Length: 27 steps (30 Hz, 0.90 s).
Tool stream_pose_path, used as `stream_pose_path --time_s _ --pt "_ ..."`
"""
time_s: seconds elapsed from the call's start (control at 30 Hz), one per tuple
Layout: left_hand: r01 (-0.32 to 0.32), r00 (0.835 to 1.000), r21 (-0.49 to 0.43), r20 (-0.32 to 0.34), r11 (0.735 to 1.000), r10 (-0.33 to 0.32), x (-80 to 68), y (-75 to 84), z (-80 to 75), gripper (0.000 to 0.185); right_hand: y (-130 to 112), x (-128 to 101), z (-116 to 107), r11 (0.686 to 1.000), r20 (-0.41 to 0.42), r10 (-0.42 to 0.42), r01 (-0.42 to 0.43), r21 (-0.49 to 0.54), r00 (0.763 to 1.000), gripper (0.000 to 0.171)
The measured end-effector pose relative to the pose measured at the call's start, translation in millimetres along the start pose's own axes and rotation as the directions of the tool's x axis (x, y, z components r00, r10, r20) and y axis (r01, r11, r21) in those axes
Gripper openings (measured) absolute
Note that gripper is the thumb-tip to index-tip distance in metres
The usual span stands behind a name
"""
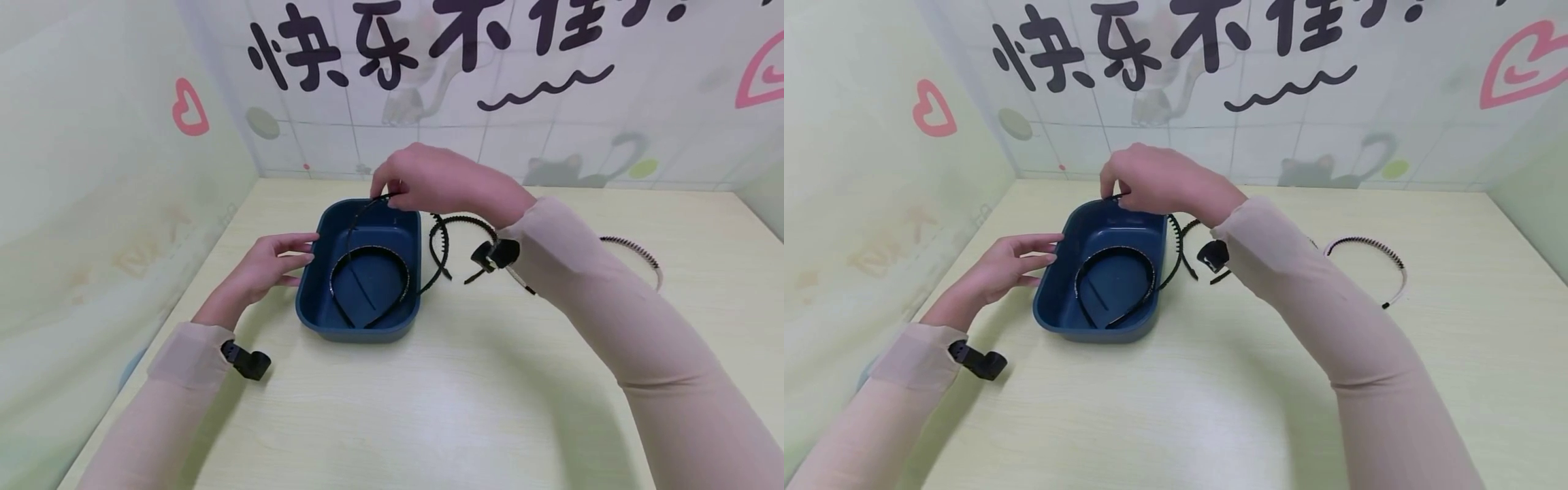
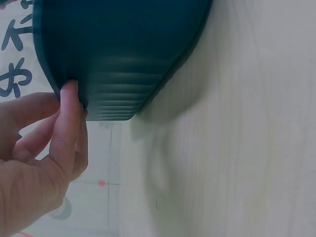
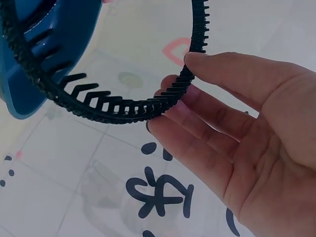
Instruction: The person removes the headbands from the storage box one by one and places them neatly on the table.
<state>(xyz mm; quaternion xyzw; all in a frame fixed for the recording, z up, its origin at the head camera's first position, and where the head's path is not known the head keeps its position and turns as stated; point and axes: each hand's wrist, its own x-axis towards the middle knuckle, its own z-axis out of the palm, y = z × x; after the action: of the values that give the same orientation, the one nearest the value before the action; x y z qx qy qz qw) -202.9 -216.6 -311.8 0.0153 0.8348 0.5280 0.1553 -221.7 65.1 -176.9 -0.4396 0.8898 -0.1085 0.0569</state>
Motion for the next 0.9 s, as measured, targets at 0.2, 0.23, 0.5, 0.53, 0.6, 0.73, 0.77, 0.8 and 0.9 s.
stream_pose_path --time_s 0.2,0.23,0.5,0.53,0.6,0.73,0.77,0.8,0.9 --pt "-0.001 1.0 -0.001 0.002 1.0 0.001 -0.6 0.7 0.2 0.046 4 -13 -3 1.0 -0.003 0.011 -0.011 -0.014 1.0 0.022" --pt "-0.002 1.0 -0.002 0.003 1.0 0.002 -0.6 1.1 0.3 0.046 4 -16 -4 1.0 -0.005 0.009 -0.009 -0.015 1.0 0.022" --pt "-0.001 1.0 -0.004 0.01 1.0 0.001 -0.4 2.6 0.0 0.047 13 -32 -3 1.0 0.005 0.014 -0.014 -0.028 1.0 0.023" --pt "-0.001 1.0 -0.004 0.011 1.0 0.001 -0.4 2.7 -0.1 0.047 14 -34 -2 0.999 0.009 0.022 -0.021 -0.032 1.0 0.023" --pt "-0.001 1.0 -0.003 0.01 1.0 0.001 -0.4 2.7 -0.3 0.047 17 -38 0 0.999 0.021 0.041 -0.04 -0.035 0.999 0.024" --pt "0.002 1.0 -0.001 0.007 1.0 -0.002 -0.5 2.6 -0.3 0.046 22 -44 4 0.995 0.049 0.09 -0.088 -0.042 0.995 0.024" --pt "0.002 1.0 0.0 0.007 1.0 -0.002 -0.6 2.5 -0.3 0.046 23 -45 4 0.995 0.053 0.094 -0.091 -0.042 0.994 0.024" --pt "0.003 1.0 0.0 0.006 1.0 -0.003 -0.6 2.4 -0.3 0.046 24 -46 5 0.995 0.056 0.095 -0.093 -0.042 0.994 0.024" --pt "0.005 1.0 -0.006 0.007 1.0 -0.005 -1.0 2.0 -0.1 0.046 28 -50 9 0.995 0.065 0.094 -0.092 -0.039 0.993 0.023"
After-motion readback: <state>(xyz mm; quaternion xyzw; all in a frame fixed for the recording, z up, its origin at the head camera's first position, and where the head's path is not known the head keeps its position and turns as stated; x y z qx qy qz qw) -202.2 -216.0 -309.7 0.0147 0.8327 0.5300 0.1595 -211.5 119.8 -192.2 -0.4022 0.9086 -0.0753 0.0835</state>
